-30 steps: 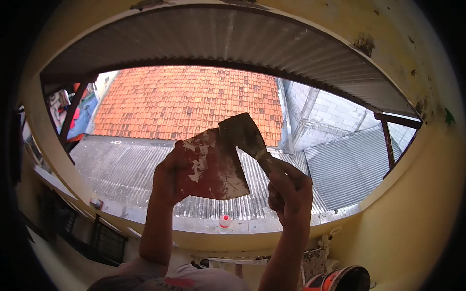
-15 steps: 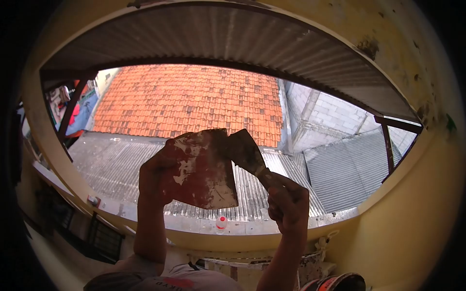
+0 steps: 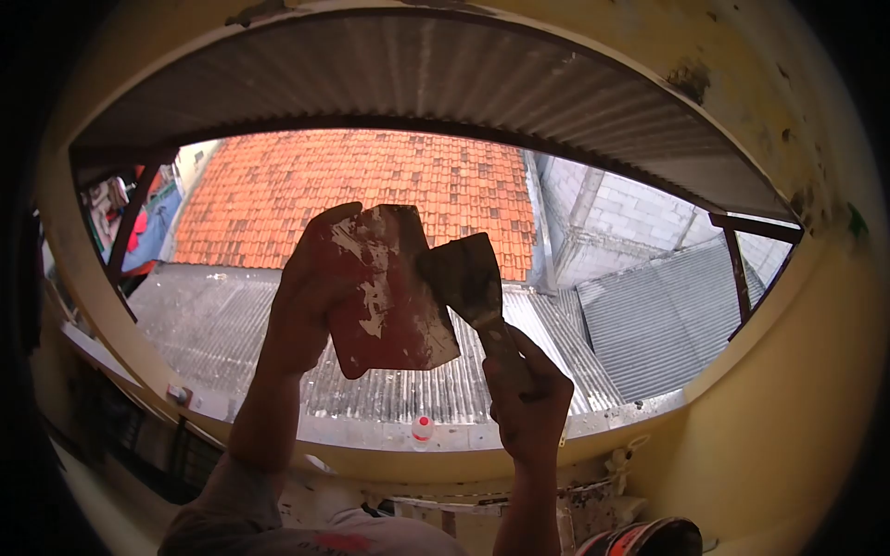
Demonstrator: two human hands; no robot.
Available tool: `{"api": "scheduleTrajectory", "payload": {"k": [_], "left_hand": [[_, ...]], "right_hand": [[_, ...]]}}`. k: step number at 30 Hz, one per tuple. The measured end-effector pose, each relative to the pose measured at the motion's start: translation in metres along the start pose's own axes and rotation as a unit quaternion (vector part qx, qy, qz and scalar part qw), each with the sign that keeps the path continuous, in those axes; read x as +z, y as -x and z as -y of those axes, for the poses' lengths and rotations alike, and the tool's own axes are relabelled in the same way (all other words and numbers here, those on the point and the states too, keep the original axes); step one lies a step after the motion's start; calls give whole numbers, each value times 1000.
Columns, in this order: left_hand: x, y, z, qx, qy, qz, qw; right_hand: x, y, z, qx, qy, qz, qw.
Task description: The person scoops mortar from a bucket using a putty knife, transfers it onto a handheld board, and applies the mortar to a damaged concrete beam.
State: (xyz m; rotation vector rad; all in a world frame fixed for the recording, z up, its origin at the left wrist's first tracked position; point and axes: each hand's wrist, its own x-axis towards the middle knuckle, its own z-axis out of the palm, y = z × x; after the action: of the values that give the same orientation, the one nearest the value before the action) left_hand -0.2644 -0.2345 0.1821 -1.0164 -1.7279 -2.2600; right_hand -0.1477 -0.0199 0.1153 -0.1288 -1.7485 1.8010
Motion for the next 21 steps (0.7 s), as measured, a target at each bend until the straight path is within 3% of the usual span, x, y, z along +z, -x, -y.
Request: {"api": "scheduleTrajectory", "payload": {"k": [7,11,16,18,21], "left_hand": [[19,-3,5,98,-89,11,991],[28,5,16,109,-192,10,975],[4,11,41,57,-57,-88,993],[-16,19,51,15,38,-152,988],[-41,32,78,0,73,-213,974]], "right_hand": [[17,8,-35,-65,6,-27,998],[31,15,-30,51,-169,20,984],[41,16,-12,200,-298,64,931],[43,6,-3,177,-300,126,929],[55,-22,26,151,-276,203,927]]}}
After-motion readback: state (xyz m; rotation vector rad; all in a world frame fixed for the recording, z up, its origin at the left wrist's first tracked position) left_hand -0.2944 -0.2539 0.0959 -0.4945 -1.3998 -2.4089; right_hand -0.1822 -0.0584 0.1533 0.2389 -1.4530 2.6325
